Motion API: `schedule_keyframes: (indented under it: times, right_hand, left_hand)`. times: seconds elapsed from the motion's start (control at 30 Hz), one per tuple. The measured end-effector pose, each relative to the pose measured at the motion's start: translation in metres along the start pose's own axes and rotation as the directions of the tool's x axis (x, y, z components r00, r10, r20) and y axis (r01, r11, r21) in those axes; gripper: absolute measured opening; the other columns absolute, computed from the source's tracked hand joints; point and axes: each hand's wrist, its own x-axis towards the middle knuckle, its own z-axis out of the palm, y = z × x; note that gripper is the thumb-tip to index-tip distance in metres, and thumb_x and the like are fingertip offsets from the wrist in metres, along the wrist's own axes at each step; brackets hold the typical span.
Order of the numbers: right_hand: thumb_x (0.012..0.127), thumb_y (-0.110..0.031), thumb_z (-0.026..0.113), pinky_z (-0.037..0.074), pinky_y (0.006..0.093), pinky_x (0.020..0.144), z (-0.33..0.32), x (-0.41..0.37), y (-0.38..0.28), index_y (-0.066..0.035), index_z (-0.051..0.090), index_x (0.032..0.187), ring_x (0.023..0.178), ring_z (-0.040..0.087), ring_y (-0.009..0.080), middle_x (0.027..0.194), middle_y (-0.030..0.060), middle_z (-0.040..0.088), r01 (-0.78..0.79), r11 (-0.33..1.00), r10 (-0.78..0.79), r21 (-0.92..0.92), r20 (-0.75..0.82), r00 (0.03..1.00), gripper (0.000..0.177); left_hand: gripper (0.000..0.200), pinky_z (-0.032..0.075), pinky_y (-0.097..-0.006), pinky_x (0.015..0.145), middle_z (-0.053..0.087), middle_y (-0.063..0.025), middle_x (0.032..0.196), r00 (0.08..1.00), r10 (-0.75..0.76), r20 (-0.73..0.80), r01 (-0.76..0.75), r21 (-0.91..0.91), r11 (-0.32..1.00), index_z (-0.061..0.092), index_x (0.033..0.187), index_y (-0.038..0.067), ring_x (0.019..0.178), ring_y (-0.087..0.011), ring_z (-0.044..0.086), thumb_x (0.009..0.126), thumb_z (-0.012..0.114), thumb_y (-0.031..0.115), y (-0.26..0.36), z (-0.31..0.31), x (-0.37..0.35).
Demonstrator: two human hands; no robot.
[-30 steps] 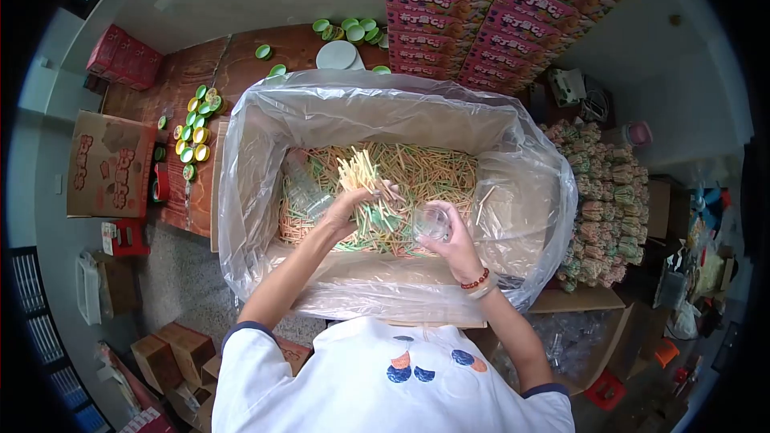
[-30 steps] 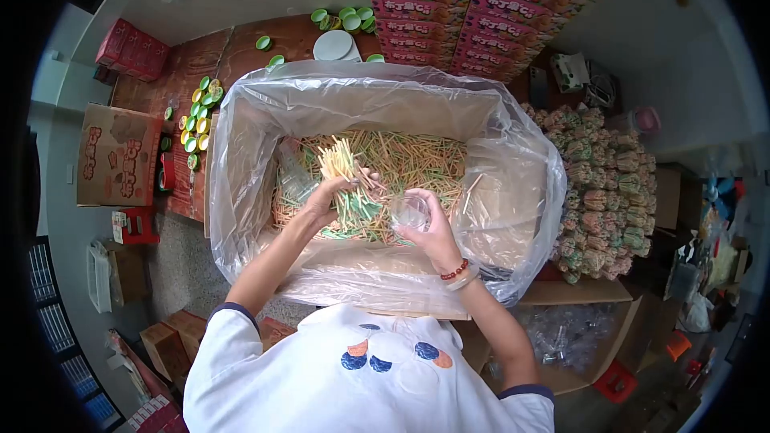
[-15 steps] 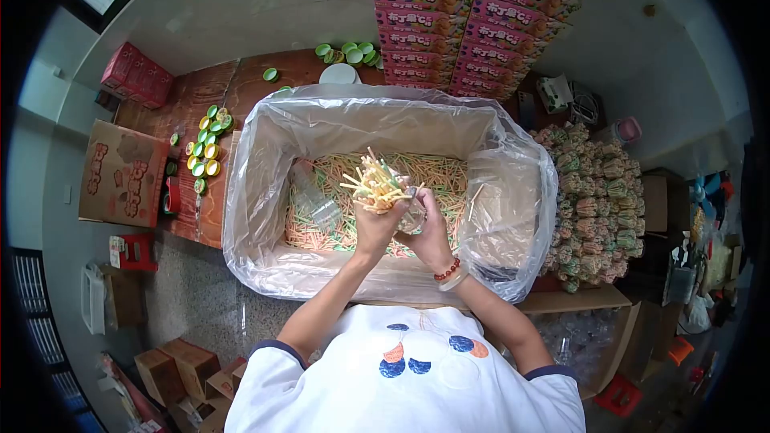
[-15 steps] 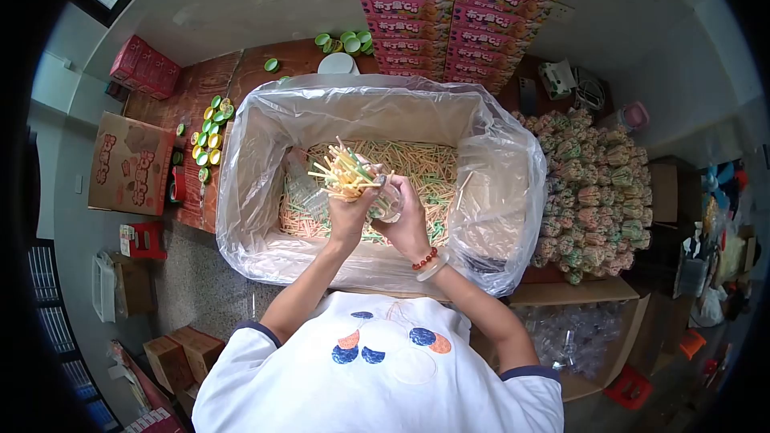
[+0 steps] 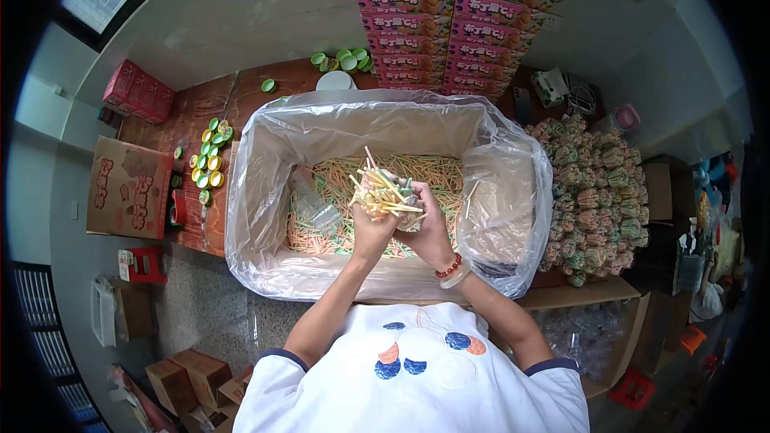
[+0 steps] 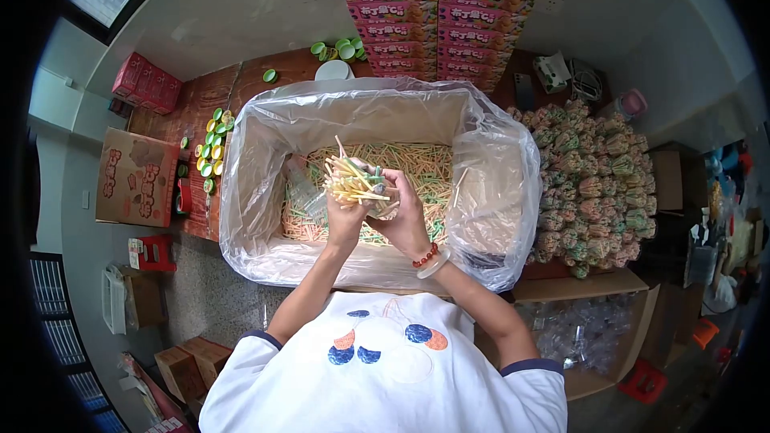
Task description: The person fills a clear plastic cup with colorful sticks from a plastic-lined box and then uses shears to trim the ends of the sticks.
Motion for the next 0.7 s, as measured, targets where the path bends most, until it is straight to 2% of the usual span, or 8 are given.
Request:
schedule_keyframes:
  times: [0.1, 0.23, 0.27, 0.33, 0.37, 0.47, 0.57, 0.7]
  right_hand:
    - [0.07, -0.003, 0.094, 0.057, 0.0404, 0.099, -0.007, 0.006, -0.005, -0.005, 0.056, 0.135, 0.117, 0.072, 0.0295, 0.125, 0.014, 0.07, 0.019, 0.997, -0.019, -0.074, -0.005, 1.0, 0.076]
    - [0.068, -0.001, 0.093, 0.058, 0.0414, 0.096, -0.013, 0.016, -0.018, -0.007, 0.057, 0.134, 0.115, 0.073, 0.0302, 0.126, 0.014, 0.07, 0.024, 0.99, -0.026, -0.138, -0.006, 1.0, 0.075]
    - [0.072, -0.001, 0.094, 0.058, 0.0372, 0.097, -0.014, 0.018, -0.018, -0.007, 0.054, 0.137, 0.116, 0.072, 0.0207, 0.125, 0.0095, 0.07, 0.023, 0.98, -0.02, -0.199, 0.019, 1.0, 0.076]
    - [0.071, -0.001, 0.093, 0.058, 0.0377, 0.098, -0.016, 0.017, -0.024, -0.007, 0.055, 0.136, 0.115, 0.072, 0.0213, 0.124, 0.0089, 0.071, -0.089, 0.991, 0.094, -0.1, 0.044, 0.995, 0.075]
    - [0.072, -0.001, 0.092, 0.058, 0.0382, 0.098, -0.016, 0.018, -0.023, -0.007, 0.055, 0.135, 0.115, 0.072, 0.0227, 0.124, 0.0091, 0.072, -0.058, 0.989, 0.062, -0.138, 0.027, 0.998, 0.074]
    - [0.072, 0.0, 0.092, 0.057, 0.0376, 0.098, -0.017, 0.017, -0.019, -0.008, 0.055, 0.134, 0.115, 0.072, 0.0222, 0.123, 0.0101, 0.072, -0.061, 0.987, 0.069, -0.148, 0.056, 0.996, 0.072]
    - [0.073, 0.0, 0.091, 0.057, 0.0381, 0.096, -0.013, 0.015, -0.001, -0.007, 0.055, 0.132, 0.116, 0.073, 0.0238, 0.122, 0.0115, 0.073, -0.018, 0.987, 0.024, -0.161, 0.036, 0.999, 0.07]
    - [0.076, -0.003, 0.091, 0.057, 0.0386, 0.097, -0.008, 0.01, -0.001, -0.006, 0.054, 0.139, 0.114, 0.073, 0.0259, 0.123, 0.0126, 0.073, 0.014, 0.978, -0.017, -0.21, -0.012, 1.0, 0.073]
  left_hand:
    - [0.057, 0.06, -0.0309, 0.096, 0.071, -0.0065, 0.118, 0.996, -0.03, 0.084, 0.029, 0.016, 0.999, 0.054, 0.139, 0.001, 0.107, -0.0152, 0.072, 0.087, 0.078, 0.0, 0.009, 0.001, 0.011]
    - [0.055, 0.059, -0.0313, 0.099, 0.067, -0.0062, 0.121, 0.993, 0.029, 0.116, -0.033, 0.035, 0.999, 0.053, 0.137, 0.002, 0.11, -0.0146, 0.069, 0.088, 0.077, 0.0, 0.012, 0.007, 0.019]
    - [0.054, 0.059, -0.0312, 0.098, 0.067, -0.0062, 0.121, 0.995, -0.004, 0.102, -0.006, 0.091, 0.996, 0.053, 0.137, 0.002, 0.11, -0.0146, 0.069, 0.089, 0.078, 0.0, 0.009, 0.007, 0.023]
    - [0.05, 0.059, -0.0297, 0.096, 0.066, -0.0054, 0.119, 0.997, 0.015, 0.08, -0.017, 0.025, 1.0, 0.054, 0.135, 0.003, 0.107, -0.0137, 0.069, 0.092, 0.08, 0.004, 0.011, 0.014, 0.026]
    - [0.049, 0.059, -0.0293, 0.095, 0.066, -0.0049, 0.118, 0.997, 0.018, 0.069, -0.021, 0.032, 0.999, 0.055, 0.134, 0.003, 0.106, -0.0132, 0.069, 0.093, 0.08, 0.005, 0.014, 0.015, 0.025]
    - [0.039, 0.058, -0.028, 0.091, 0.064, -0.0029, 0.112, 0.992, 0.075, 0.099, -0.075, -0.003, 0.997, 0.056, 0.127, 0.003, 0.104, -0.0112, 0.068, 0.096, 0.079, 0.01, 0.011, 0.014, 0.026]
    - [0.016, 0.051, -0.0234, 0.085, 0.063, -0.0008, 0.105, 0.989, 0.12, 0.085, -0.134, 0.191, 0.972, 0.061, 0.115, 0.003, 0.095, -0.006, 0.062, 0.102, 0.071, 0.004, 0.018, 0.019, 0.031]
    - [0.009, 0.051, -0.0236, 0.086, 0.064, -0.0001, 0.104, 0.994, 0.037, 0.103, -0.045, 0.076, 0.996, 0.062, 0.115, 0.002, 0.097, -0.0067, 0.063, 0.107, 0.063, 0.007, 0.019, 0.02, 0.035]
